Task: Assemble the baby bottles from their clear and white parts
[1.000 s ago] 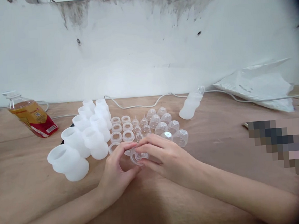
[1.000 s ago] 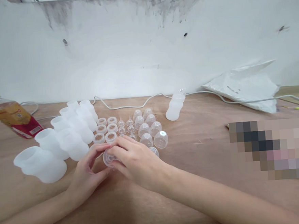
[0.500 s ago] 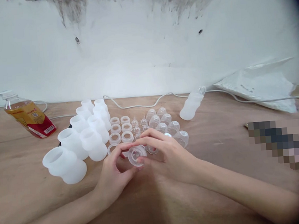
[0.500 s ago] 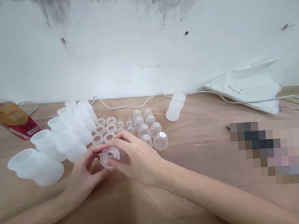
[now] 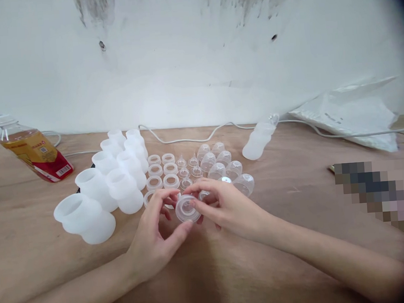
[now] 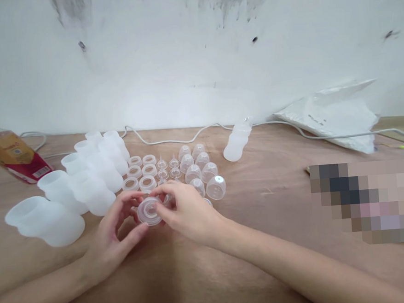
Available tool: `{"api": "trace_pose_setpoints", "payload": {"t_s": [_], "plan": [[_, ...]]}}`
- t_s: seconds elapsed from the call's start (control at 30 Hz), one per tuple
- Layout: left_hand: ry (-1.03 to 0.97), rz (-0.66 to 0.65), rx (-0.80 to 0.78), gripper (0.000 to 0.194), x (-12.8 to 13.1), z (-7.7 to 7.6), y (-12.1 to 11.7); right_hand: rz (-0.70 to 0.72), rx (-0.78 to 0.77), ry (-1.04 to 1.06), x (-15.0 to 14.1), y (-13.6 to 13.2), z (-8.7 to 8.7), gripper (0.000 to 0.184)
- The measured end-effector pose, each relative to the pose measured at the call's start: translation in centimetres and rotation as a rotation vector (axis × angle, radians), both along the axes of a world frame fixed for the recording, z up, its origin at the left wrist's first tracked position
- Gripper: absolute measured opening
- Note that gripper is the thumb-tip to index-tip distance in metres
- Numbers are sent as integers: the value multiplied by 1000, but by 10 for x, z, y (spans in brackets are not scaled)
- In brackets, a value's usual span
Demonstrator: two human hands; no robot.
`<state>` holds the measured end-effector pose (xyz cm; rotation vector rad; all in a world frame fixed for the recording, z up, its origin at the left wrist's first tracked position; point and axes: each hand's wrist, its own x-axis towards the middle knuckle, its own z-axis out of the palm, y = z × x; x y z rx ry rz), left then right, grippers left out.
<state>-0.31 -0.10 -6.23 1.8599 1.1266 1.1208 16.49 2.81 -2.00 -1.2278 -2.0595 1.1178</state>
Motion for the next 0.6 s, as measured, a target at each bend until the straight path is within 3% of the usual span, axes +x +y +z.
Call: {"api": "trace_pose_setpoints", "payload": {"t_s": [0.1, 0.3, 0.6], "plan": [[-90, -2, -158, 13, 3, 4, 1, 9, 165, -60, -2, -1, -4, 14], [-162, -44, -356, 13, 8, 17, 7, -5, 313, -66, -6, -6, -11, 7], [-128, -51, -339, 8, 5, 18, 6, 26, 433, -30, -9, -8, -19, 9]]}}
